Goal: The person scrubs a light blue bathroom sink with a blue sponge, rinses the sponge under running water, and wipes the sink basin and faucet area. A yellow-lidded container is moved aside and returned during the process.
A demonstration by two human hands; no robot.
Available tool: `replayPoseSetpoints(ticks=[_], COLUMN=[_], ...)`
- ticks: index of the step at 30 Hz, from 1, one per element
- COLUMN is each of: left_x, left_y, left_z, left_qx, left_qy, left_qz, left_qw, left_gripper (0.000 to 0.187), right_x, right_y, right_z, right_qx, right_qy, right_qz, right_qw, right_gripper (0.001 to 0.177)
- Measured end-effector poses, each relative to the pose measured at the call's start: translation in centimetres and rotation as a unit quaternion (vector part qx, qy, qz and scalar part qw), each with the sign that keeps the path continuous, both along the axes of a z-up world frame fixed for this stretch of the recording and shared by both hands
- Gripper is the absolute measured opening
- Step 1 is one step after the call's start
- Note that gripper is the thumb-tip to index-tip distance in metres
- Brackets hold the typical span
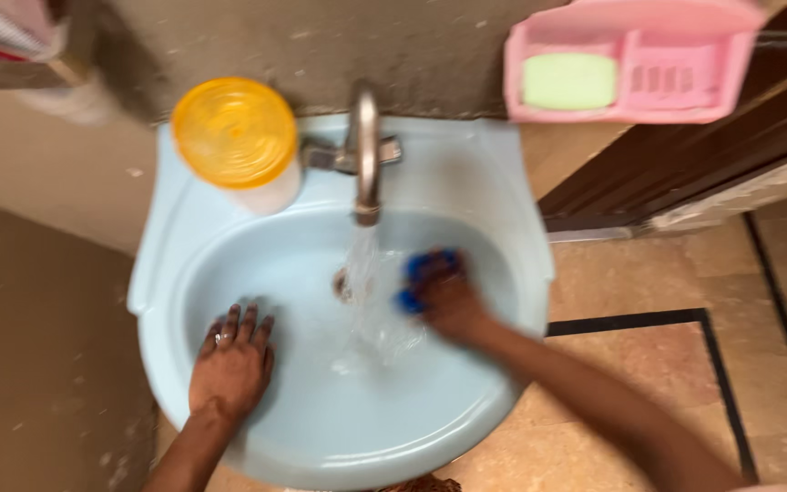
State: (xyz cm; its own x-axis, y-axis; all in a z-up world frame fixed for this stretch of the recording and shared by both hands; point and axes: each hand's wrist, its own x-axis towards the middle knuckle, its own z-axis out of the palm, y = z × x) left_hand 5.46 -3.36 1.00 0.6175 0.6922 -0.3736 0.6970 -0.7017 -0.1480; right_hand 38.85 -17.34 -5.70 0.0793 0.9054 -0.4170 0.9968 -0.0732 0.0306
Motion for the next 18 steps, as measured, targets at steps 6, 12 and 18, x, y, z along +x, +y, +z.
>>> replayPoseSetpoints(ticks=[6,12,18], left_x=[7.7,10.7,13.9], left_y=[-4.5,-5.7,-6.7], left_z=[-3.3,-5.2,-5.4], left_qx=[-0.054,-0.092,-0.101], left_qy=[0.164,0.062,0.052], left_qz=[0.062,0.079,0.130], left_qw=[0.983,0.991,0.985], left_gripper=[0.086,0.092,0.102], right_x=[-11.6,0.6,7.3], right_y=[0.7,-0.1,5.8], right_z=[-4.4,2.5,7.9], right_qx=[0.214,0.420,0.414], right_qy=[0.276,0.103,-0.008], right_qz=[0.058,0.053,-0.104], right_qw=[0.935,0.900,0.904], right_gripper=[0.058,0.028,0.074])
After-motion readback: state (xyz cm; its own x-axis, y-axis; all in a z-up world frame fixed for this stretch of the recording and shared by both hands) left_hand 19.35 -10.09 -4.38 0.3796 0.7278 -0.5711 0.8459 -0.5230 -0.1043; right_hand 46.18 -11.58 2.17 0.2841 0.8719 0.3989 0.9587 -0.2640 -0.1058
